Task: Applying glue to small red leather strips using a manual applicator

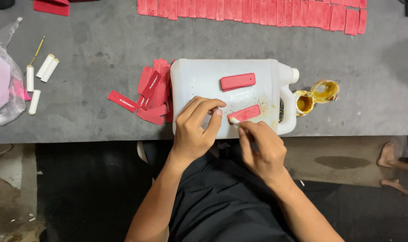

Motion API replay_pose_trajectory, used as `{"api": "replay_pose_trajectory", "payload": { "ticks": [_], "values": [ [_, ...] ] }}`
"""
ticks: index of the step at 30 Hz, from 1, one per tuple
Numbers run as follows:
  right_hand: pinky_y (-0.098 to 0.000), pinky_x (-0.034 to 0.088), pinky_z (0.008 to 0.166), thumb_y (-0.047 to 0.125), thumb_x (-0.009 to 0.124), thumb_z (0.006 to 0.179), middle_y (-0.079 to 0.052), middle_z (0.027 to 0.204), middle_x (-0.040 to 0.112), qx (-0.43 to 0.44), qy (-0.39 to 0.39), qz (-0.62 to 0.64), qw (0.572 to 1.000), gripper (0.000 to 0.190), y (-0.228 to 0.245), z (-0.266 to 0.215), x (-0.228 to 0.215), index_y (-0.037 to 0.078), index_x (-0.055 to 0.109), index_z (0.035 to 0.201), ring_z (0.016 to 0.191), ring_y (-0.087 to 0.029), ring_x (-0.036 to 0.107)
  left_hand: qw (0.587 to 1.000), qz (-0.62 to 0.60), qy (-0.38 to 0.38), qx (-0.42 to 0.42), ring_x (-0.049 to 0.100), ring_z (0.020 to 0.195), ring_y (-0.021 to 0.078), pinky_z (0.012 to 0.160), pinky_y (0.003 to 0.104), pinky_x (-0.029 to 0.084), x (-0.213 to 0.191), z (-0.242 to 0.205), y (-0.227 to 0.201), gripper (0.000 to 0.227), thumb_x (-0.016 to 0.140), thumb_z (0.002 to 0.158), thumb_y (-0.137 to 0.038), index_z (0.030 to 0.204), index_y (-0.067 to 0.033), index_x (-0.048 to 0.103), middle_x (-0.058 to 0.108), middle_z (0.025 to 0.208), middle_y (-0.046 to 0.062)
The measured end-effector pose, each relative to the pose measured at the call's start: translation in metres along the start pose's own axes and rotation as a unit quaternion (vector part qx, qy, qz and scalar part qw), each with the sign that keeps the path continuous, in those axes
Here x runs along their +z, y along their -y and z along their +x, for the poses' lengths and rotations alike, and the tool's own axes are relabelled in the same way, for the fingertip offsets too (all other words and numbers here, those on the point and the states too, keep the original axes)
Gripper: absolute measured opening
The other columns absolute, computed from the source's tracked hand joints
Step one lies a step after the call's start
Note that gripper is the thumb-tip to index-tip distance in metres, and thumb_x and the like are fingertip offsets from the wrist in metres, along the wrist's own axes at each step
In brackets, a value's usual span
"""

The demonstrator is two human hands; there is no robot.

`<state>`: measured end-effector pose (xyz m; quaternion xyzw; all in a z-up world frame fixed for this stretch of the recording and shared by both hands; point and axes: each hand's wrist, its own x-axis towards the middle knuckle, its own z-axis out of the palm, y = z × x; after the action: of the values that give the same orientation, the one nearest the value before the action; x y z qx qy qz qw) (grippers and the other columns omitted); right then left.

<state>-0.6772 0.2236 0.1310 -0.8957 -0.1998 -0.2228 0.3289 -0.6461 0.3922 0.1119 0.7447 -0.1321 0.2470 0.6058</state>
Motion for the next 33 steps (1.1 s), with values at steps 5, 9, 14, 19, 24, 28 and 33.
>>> {"api": "replay_pose_trajectory", "payload": {
  "ticks": [5,9,14,19,24,28,33],
  "values": [
    [-0.0373,0.052,0.058,-0.001,0.071,0.098,-0.010,0.068,0.062,-0.002,-0.022,-0.057,0.998,0.004,-0.014,0.004,-0.008,0.000,0.075,0.100,0.057,-0.027,0.062,1.000,-0.007,-0.007,-0.007,0.063,0.070,0.0250,0.066,0.037,0.057,-0.002,-0.002,0.002,0.012,0.061,0.098,-0.003,0.101,-0.0045,0.072,0.064,0.076,0.008],
    [-0.0362,0.052,0.055,0.000,0.075,0.092,-0.007,0.065,0.063,0.028,0.021,0.012,0.999,0.005,-0.001,0.002,-0.002,0.003,0.077,0.096,0.055,-0.028,0.063,1.000,-0.017,-0.002,-0.011,0.064,0.071,0.0255,0.067,0.038,0.058,-0.003,-0.001,0.001,0.012,0.061,0.099,-0.003,0.102,-0.0044,0.072,0.064,0.077,0.009],
    [-0.0361,0.052,0.057,-0.001,0.072,0.096,-0.008,0.067,0.063,0.029,0.006,-0.020,0.999,0.006,-0.006,0.011,-0.007,0.002,0.076,0.100,0.056,-0.025,0.061,1.000,-0.017,-0.008,-0.012,0.064,0.070,0.0250,0.067,0.037,0.058,-0.004,0.000,0.001,0.012,0.061,0.099,-0.004,0.101,-0.0048,0.072,0.064,0.076,0.008],
    [-0.0378,0.052,0.057,0.001,0.073,0.093,-0.008,0.068,0.064,0.022,0.031,-0.011,0.999,0.006,-0.009,0.010,-0.010,0.005,0.077,0.097,0.057,-0.028,0.062,1.000,-0.019,-0.004,-0.010,0.064,0.071,0.0255,0.067,0.038,0.058,-0.003,0.000,0.002,0.012,0.061,0.099,-0.004,0.102,-0.0046,0.072,0.064,0.077,0.009],
    [-0.0370,0.051,0.053,-0.001,0.075,0.091,-0.007,0.065,0.062,0.012,0.042,0.021,0.999,0.007,0.002,0.014,-0.003,0.004,0.076,0.096,0.056,-0.026,0.061,1.000,-0.024,-0.003,0.000,0.064,0.071,0.0255,0.067,0.036,0.058,-0.004,0.001,0.002,0.012,0.060,0.100,-0.003,0.101,-0.0040,0.072,0.064,0.078,0.009],
    [-0.0357,0.051,0.055,-0.002,0.074,0.093,-0.007,0.065,0.062,-0.007,0.027,-0.022,0.999,0.006,-0.012,0.012,-0.006,0.003,0.075,0.095,0.055,-0.024,0.058,1.000,-0.022,-0.004,0.001,0.065,0.071,0.0260,0.067,0.037,0.059,-0.005,0.001,0.001,0.012,0.060,0.100,-0.003,0.101,-0.0037,0.071,0.065,0.078,0.010],
    [-0.0366,0.051,0.054,-0.003,0.074,0.091,-0.007,0.065,0.061,-0.016,0.051,0.030,0.998,0.007,-0.007,0.015,-0.004,0.003,0.075,0.094,0.055,-0.026,0.058,1.000,-0.024,0.004,-0.001,0.066,0.072,0.0269,0.067,0.037,0.059,-0.006,0.000,0.001,0.012,0.059,0.100,-0.004,0.102,-0.0036,0.071,0.065,0.080,0.010]
  ]
}}
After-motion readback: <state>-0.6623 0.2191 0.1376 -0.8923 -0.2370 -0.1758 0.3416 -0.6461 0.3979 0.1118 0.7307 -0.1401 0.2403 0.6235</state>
